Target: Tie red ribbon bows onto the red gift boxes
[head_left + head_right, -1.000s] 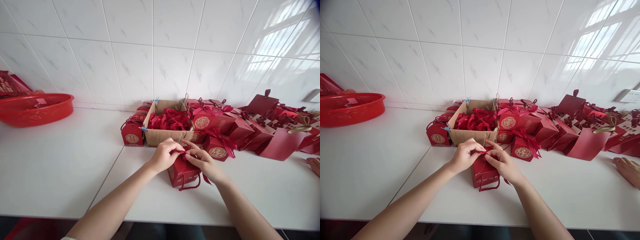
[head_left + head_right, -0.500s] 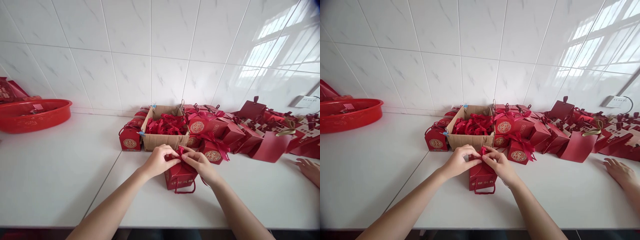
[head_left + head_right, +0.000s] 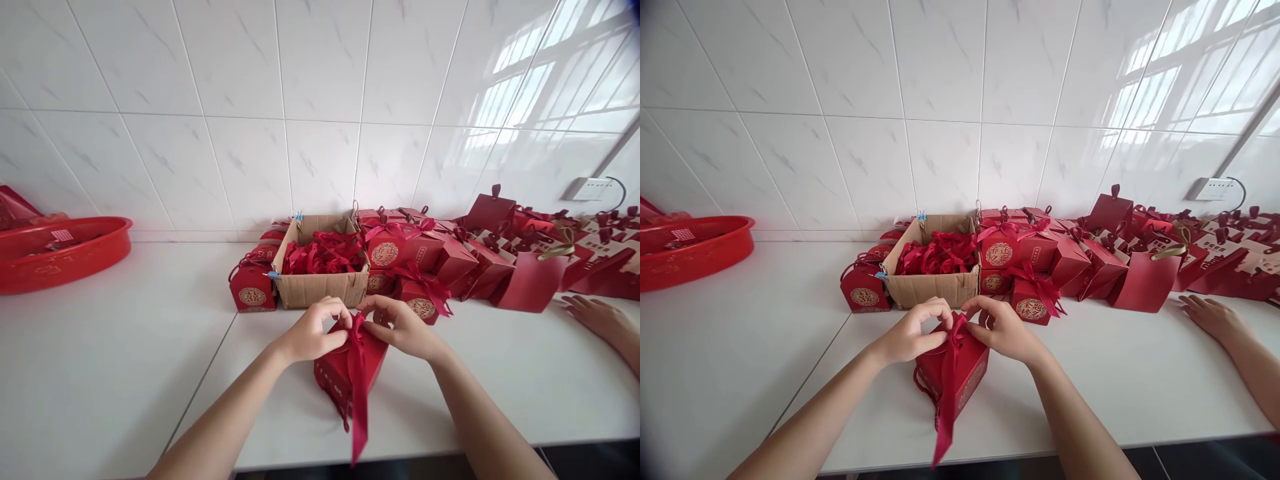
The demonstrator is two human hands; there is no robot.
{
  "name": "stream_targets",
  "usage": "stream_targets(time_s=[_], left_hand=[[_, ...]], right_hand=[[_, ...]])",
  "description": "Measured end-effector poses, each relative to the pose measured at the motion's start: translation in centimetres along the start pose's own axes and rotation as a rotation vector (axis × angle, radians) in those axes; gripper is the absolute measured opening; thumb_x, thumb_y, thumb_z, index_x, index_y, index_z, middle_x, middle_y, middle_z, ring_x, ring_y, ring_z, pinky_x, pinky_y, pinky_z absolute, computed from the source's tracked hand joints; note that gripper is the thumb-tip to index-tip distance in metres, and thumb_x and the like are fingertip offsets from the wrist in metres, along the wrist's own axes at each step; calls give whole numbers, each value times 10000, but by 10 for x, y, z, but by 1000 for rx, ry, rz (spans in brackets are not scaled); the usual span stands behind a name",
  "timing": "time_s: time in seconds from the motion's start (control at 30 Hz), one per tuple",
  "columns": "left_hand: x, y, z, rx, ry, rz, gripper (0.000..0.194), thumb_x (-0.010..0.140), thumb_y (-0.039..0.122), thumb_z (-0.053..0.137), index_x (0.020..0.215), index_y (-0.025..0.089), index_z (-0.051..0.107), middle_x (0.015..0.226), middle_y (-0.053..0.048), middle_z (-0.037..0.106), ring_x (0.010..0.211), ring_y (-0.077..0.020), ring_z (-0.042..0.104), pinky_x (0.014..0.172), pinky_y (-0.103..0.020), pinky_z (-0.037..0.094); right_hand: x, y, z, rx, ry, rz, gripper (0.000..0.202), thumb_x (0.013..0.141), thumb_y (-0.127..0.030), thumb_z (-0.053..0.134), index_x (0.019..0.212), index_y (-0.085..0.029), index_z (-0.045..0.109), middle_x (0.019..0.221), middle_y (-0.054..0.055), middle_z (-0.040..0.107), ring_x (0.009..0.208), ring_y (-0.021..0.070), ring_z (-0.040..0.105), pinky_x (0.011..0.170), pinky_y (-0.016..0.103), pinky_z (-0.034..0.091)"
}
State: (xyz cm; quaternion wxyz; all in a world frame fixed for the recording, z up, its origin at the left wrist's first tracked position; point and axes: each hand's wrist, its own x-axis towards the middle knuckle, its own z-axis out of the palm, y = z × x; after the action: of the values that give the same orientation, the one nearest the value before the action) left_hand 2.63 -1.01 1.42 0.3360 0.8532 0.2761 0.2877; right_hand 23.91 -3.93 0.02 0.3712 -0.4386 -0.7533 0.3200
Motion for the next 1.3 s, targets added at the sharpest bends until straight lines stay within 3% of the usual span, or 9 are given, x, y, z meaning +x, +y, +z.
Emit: stream_targets(time_s=[0.17,0.3,0.4,0.53,0.67,0.8,0.93,1.1,1.3], left_hand=[[1,4,3,-21,-2,15,115,698,81,497,705,195,509,786,-5,515,839,-174,493,818,-298,422],[1,4,5,-25,-7,20,116,698,82,482,708,197,490,795,-7,502,848,-178,493,828,-306,413],[1,3,5,-21,-15,14,109,697,92,477,714,198,490,797,-11,505,850,-185,489,825,-314,411],[1,2,5,-10,-32,11,94,700,107,472,716,198,483,813,-12,511,871,-192,485,837,-318,406],[0,3,5,15,-42,-6,92,708,111,462,723,200,477,844,-13,513,930,-201,469,880,-329,387],[0,5,5,46,-38,-20,108,698,103,452,739,200,474,902,-20,517,986,-213,442,918,-348,366],[-1,6,5,80,-29,-17,112,686,96,447,728,199,458,921,-23,522,999,-218,434,944,-372,338],[-1,5,5,112,-32,-40,95,678,107,459,709,196,449,926,-29,519,990,-234,431,941,-421,305],[-1,5,0,34,-107,-96,80,665,126,431,692,199,413,1026,-30,523,1069,-239,425,993,-412,311]], right_hand=[[-2,2,-3,11,-35,19,234,842,-295,570,1060,-210,580,744,-21,555,540,90,383,490,226,330],[-6,-2,-8,159,-104,28,299,857,-375,581,1101,-210,531,776,-12,539,585,95,423,514,223,356],[-7,-5,-12,265,-167,103,367,856,-453,580,1109,-197,508,641,-42,516,528,94,434,484,217,350],[-5,-6,-9,108,-78,123,380,891,-525,489,908,-161,596,504,-71,381,437,67,307,415,210,236],[1,-8,1,49,-26,-26,321,870,-454,567,1014,-170,599,764,4,582,575,87,409,517,223,349],[3,-11,7,170,-47,-111,208,889,-335,567,1025,-179,554,872,37,649,652,107,489,610,243,415],[0,-10,7,151,-30,-240,104,899,-231,544,975,-192,604,868,40,645,729,129,540,659,259,436],[0,0,6,16,-94,-410,273,923,-146,462,999,-230,710,835,47,566,754,138,536,685,281,447],[0,7,5,-33,-152,-445,382,957,-139,381,1101,-290,701,886,58,507,833,155,510,732,311,457]])
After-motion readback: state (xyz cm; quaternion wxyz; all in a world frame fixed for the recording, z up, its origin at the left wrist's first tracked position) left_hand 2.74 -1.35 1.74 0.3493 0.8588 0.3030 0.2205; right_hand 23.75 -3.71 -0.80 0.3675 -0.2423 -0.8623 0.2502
